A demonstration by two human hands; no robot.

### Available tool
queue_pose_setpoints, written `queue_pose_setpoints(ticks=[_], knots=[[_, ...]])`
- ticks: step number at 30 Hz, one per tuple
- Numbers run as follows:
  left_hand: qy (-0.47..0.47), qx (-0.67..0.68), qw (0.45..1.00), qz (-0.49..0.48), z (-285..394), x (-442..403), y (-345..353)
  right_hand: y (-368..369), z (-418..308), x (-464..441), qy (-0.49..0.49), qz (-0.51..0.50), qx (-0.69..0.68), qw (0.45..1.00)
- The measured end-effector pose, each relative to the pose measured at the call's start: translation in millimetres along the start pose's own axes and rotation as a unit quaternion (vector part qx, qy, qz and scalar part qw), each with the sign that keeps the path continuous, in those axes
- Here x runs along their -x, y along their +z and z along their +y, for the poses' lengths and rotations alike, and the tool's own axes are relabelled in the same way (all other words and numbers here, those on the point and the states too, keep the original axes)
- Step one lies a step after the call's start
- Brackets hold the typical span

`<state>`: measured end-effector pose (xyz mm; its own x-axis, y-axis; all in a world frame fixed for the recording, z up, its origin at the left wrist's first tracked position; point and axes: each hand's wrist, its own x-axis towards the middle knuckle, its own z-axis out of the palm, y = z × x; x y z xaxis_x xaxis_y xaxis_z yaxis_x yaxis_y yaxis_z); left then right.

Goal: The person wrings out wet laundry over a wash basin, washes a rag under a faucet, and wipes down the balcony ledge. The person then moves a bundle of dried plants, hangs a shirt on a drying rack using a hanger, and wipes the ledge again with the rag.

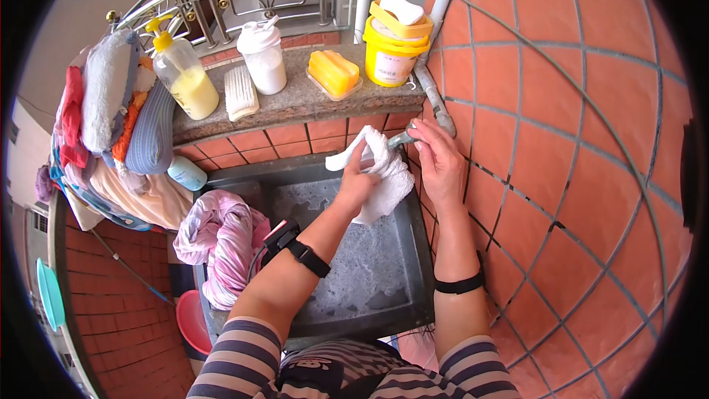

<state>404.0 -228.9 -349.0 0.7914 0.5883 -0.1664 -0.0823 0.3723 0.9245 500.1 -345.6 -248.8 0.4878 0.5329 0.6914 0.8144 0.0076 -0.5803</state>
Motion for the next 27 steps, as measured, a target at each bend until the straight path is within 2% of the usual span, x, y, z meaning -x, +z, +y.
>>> queue_pose_setpoints(ticks=[1,3,4,5,7,10,11,16,20,22,23,25,26,27], knots=[[0.000,0.000,1.000,0.000,0,2,-1,1,-1,7,0.000,0.000,0.000,1.000],[-0.020,0.076,0.997,-0.026,4,6,-4,5,0,29,0.124,0.135,-0.203,0.962],[-0.057,0.057,0.996,-0.031,5,8,-9,5,2,40,0.162,0.197,-0.213,0.943],[-0.056,0.056,0.996,-0.030,1,7,-14,11,16,55,0.207,0.247,-0.239,0.916],[-0.078,0.060,0.994,-0.049,-11,3,-23,30,44,78,0.298,0.209,-0.300,0.882],[-0.067,0.054,0.995,-0.042,-2,8,-17,64,63,85,0.305,0.072,-0.312,0.897],[-0.054,0.043,0.997,-0.023,6,11,-13,69,61,80,0.282,0.025,-0.261,0.923],[0.000,0.082,0.996,-0.021,32,2,-12,94,69,52,0.364,0.008,-0.422,0.830],[0.007,0.059,0.998,-0.013,50,3,-5,93,66,39,0.386,-0.038,-0.429,0.816],[0.048,0.008,0.997,-0.056,57,3,-6,94,71,43,0.490,-0.065,-0.446,0.747],[0.046,0.007,0.997,-0.056,60,3,-6,94,74,48,0.491,-0.065,-0.446,0.746],[0.056,0.035,0.994,-0.088,67,4,-5,94,74,54,0.476,-0.115,-0.515,0.703],[0.054,0.033,0.994,-0.088,72,5,-2,88,63,49,0.513,-0.140,-0.533,0.658],[0.071,0.073,0.988,-0.112,77,7,1,90,66,53,0.515,-0.138,-0.535,0.656]])
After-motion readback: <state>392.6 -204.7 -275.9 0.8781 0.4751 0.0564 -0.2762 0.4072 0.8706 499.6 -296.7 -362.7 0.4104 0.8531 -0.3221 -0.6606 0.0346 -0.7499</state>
